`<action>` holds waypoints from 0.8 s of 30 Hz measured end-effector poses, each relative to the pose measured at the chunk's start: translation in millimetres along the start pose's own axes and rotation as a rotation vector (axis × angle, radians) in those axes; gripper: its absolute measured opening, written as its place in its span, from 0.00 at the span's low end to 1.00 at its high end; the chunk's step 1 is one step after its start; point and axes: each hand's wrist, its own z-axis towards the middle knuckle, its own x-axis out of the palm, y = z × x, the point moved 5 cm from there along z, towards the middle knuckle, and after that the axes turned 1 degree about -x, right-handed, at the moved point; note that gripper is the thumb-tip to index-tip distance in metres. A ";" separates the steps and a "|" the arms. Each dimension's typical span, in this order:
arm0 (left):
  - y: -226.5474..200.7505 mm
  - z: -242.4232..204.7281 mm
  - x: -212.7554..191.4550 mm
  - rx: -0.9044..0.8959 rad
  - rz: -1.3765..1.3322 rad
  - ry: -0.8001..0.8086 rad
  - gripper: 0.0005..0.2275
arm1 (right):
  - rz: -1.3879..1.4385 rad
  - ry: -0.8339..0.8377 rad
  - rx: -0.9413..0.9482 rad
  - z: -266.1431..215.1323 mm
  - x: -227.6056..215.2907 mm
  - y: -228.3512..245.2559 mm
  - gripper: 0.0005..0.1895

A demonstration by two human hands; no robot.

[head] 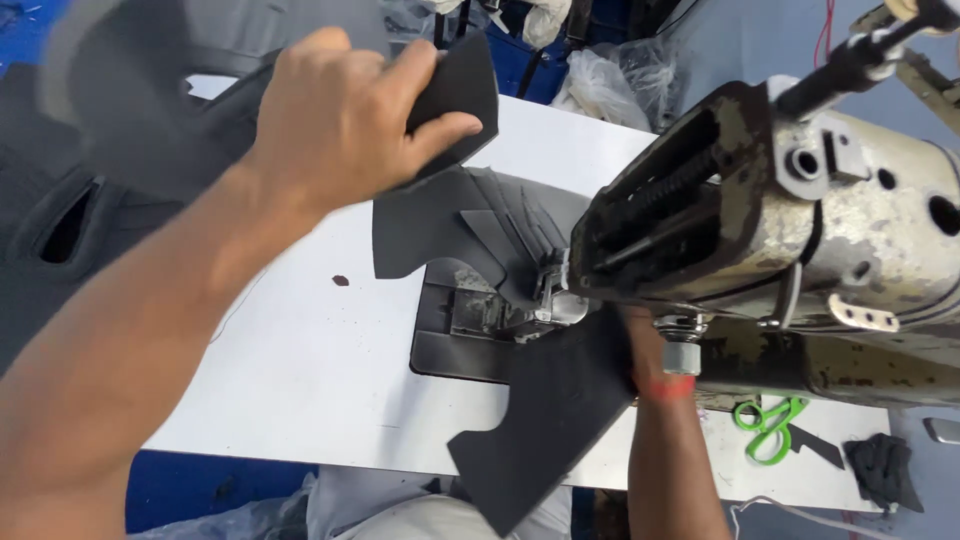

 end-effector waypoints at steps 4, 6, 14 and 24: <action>-20.8 -13.0 -47.6 0.038 0.007 -0.124 0.19 | 0.306 -0.184 0.142 -40.0 -83.7 84.1 0.10; -28.6 -13.5 -64.2 0.058 -0.014 -0.119 0.17 | 0.635 -0.253 0.150 -51.7 -114.6 137.0 0.07; -56.4 -15.4 -104.5 0.042 -0.012 -0.040 0.16 | 0.399 0.166 -0.116 -28.0 -86.2 262.8 0.19; -70.0 -9.9 -111.6 0.130 0.026 0.039 0.13 | 0.431 0.216 -0.039 -17.3 -62.4 282.7 0.16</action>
